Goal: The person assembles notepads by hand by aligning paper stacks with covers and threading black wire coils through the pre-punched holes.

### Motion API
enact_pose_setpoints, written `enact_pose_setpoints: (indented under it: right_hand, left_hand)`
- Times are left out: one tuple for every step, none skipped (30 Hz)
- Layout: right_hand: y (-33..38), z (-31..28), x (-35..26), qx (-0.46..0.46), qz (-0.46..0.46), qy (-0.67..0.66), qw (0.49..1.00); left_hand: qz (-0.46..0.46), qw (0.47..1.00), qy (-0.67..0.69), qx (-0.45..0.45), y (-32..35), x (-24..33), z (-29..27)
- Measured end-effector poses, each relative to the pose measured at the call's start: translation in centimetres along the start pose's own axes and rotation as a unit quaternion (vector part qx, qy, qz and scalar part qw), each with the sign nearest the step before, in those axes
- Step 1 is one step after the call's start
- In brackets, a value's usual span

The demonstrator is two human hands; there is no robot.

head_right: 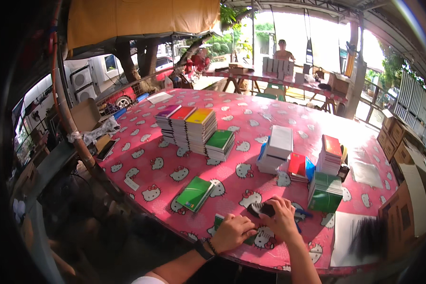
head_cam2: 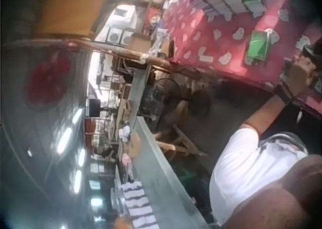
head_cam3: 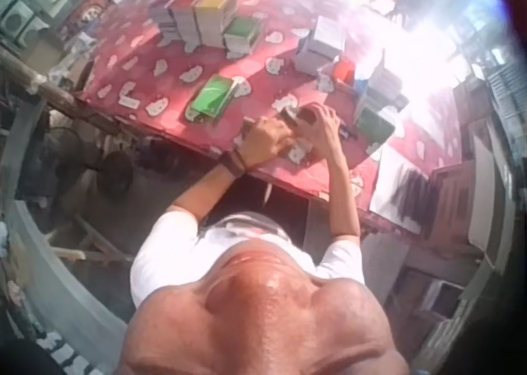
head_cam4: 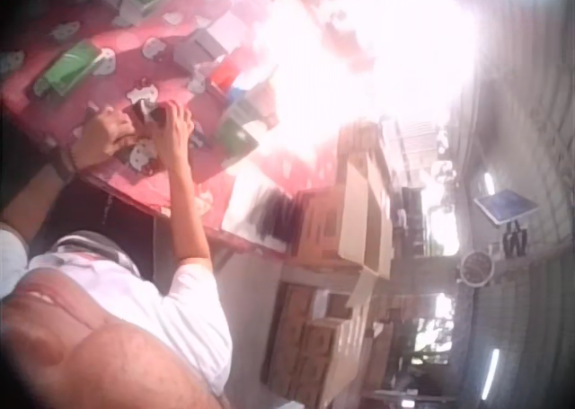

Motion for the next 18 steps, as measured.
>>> enact_pose_setpoints:
  right_hand:
    - [1.1, -0.5, 0.8, -0.064, 0.038, -0.116, 0.99]
    - [2.3, -1.3, 1.1, -0.121, 0.078, -0.231, 0.962]
    - [2.7, -2.7, -1.1, -0.123, 0.078, -0.272, 0.951]
    - [3.1, -2.8, -1.6, -0.142, 0.067, -0.267, 0.951]
    - [3.6, -2.9, -1.8, -0.16, 0.057, -0.262, 0.95]
    - [4.2, -2.8, -2.2, -0.177, 0.043, -0.26, 0.948]
    - [4.7, -2.0, -1.5, -0.165, 0.043, -0.26, 0.951]
    - [5.3, -1.8, -1.4, -0.144, 0.046, -0.261, 0.953]
    - [5.1, -1.9, -1.5, -0.127, 0.04, -0.261, 0.956]
    - [5.0, -2.1, -1.5, -0.111, 0.034, -0.262, 0.958]
    - [5.2, -2.2, -1.6, -0.121, 0.027, -0.241, 0.963]
    - [5.4, -2.1, -1.4, -0.141, 0.028, -0.232, 0.962]
    - [5.4, -1.8, -1.1, -0.163, 0.029, -0.224, 0.961]
    - [5.5, -1.5, -0.9, -0.184, 0.029, -0.216, 0.958]
    - [5.3, -1.8, -0.8, -0.211, 0.049, -0.225, 0.95]
    - [4.9, -2.3, -0.8, -0.238, 0.07, -0.235, 0.94]
    - [4.6, -2.5, -0.7, -0.264, 0.09, -0.245, 0.929]
    - [4.2, -2.7, -0.3, -0.235, 0.079, -0.227, 0.942]
  left_hand:
    - [-0.005, 1.0, 0.005, -0.007, -0.2, -0.1, 0.1]
    - [-0.008, 1.0, 0.011, -0.015, -0.3, -0.1, 0.2]
    - [-0.024, 0.999, 0.021, -0.01, -0.2, -0.2, 0.0]
    - [-0.026, 0.999, 0.011, -0.016, -0.1, -0.2, 0.0]
    - [-0.027, 0.999, 0.001, -0.022, 0.0, -0.3, 0.0]
    - [-0.028, 0.999, -0.015, -0.028, 0.1, -0.4, -0.5]
    - [-0.026, 0.999, 0.013, -0.027, -0.1, 0.0, -0.9]
    - [-0.021, 0.999, 0.028, -0.03, -0.4, 0.4, -1.2]
    - [-0.021, 0.999, 0.04, -0.027, -0.8, 0.7, -1.6]
    - [-0.022, 0.998, 0.05, -0.024, -0.9, 0.8, -1.8]
    - [-0.015, 0.997, 0.044, -0.054, -0.7, 0.5, -1.4]
    - [-0.011, 0.997, 0.038, -0.059, -0.7, 0.4, -1.2]
    - [-0.009, 0.997, 0.031, -0.063, -0.7, 0.3, -0.9]
    - [-0.007, 0.997, 0.024, -0.068, -0.5, 0.3, -0.8]
    - [-0.008, 0.997, 0.021, -0.07, -0.6, 0.3, -0.8]
    - [-0.01, 0.997, 0.017, -0.072, -0.5, 0.4, -0.9]
    - [-0.012, 0.997, 0.014, -0.073, -0.4, 0.4, -0.9]
    - [-0.009, 0.997, 0.012, -0.072, -0.5, 0.5, -1.0]
Point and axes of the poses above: each hand's wrist, its own y-axis away from the middle knuckle, its own z-axis out of the palm, x = y × z, the point moved 2 cm from there along -y, towards the middle knuckle, and after that the axes turned 2 degrees about y, right-handed, at the moved point
